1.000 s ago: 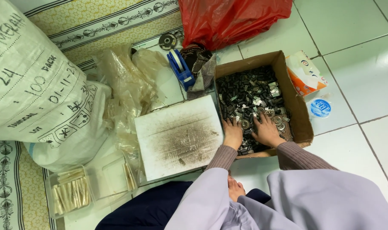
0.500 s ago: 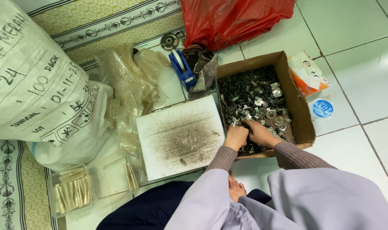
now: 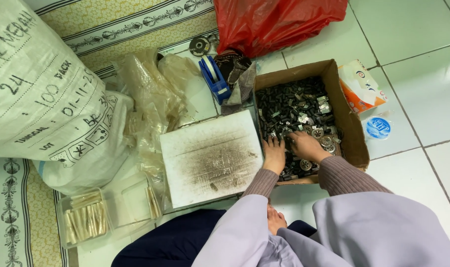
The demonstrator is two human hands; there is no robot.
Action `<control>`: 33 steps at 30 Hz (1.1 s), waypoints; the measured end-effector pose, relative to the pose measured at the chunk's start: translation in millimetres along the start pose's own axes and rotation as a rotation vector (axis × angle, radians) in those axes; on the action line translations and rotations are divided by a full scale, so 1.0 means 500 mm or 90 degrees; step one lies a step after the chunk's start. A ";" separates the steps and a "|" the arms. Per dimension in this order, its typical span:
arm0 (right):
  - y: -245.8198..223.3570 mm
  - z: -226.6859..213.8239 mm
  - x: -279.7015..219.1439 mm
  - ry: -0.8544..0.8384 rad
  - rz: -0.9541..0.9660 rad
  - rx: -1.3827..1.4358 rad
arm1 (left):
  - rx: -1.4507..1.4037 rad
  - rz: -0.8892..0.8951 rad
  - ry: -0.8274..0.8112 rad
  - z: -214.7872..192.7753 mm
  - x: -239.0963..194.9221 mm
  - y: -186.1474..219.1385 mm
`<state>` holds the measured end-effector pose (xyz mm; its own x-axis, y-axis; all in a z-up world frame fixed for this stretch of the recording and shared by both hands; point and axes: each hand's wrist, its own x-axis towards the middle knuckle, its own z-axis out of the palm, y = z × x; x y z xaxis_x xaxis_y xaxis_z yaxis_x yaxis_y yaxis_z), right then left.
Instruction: The person sorts various metal and plastic hardware components by hand from a cardboard box, placing selected items onto a white board for inspection.
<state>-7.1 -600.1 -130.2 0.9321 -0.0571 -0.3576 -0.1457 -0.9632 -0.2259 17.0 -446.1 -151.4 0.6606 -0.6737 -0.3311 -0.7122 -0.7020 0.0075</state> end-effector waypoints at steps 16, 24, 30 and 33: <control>0.040 0.086 0.080 -0.016 0.108 -0.004 | -0.012 0.002 0.013 0.046 0.029 0.009; 0.091 0.132 0.135 -0.084 0.191 0.018 | -0.014 -0.015 -0.039 0.028 0.031 0.005; 0.047 0.061 0.090 -0.059 0.160 0.104 | -0.036 -0.033 -0.036 0.010 0.030 0.004; 0.050 0.038 0.077 -0.064 0.135 0.206 | -0.131 -0.017 -0.015 -0.018 0.025 -0.007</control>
<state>19.1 -621.2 -166.9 0.8354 -0.2051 -0.5099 -0.4436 -0.7994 -0.4053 29.7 -454.2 -146.7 0.6714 -0.6501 -0.3558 -0.6294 -0.7537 0.1895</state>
